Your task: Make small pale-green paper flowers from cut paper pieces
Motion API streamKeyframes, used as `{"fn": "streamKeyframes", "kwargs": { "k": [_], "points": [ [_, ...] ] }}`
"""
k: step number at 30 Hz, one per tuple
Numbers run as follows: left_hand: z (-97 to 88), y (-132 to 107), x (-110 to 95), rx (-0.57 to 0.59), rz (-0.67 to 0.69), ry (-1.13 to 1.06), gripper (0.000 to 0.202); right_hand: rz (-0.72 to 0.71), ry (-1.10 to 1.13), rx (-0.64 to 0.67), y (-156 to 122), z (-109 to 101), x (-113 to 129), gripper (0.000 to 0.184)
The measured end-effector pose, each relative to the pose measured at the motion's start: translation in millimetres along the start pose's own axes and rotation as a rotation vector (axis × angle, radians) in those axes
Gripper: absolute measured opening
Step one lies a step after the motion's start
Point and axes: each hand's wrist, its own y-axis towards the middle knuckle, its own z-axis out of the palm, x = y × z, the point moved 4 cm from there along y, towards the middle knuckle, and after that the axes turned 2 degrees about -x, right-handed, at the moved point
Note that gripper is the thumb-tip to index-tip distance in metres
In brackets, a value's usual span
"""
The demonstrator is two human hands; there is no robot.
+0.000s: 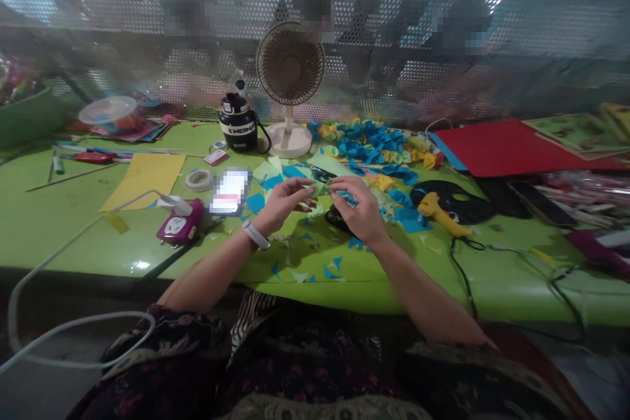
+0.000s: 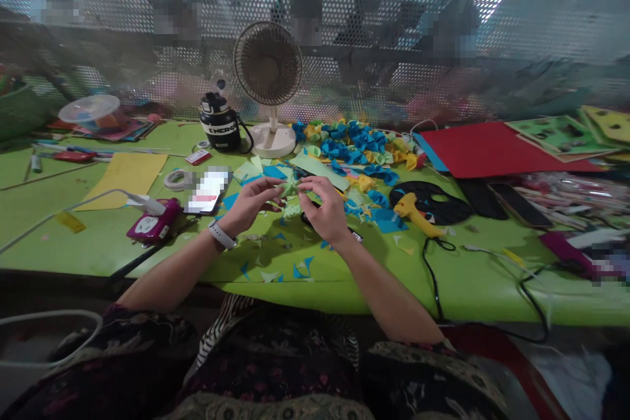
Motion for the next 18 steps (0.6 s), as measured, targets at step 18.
{"fn": "streamKeyframes", "kwargs": {
  "k": [18],
  "points": [
    [-13.0,7.3,-2.1,-0.097,0.469,0.441,0.036,0.248,0.061,0.110,2.7,11.3,-30.5,0.020]
  ]
}}
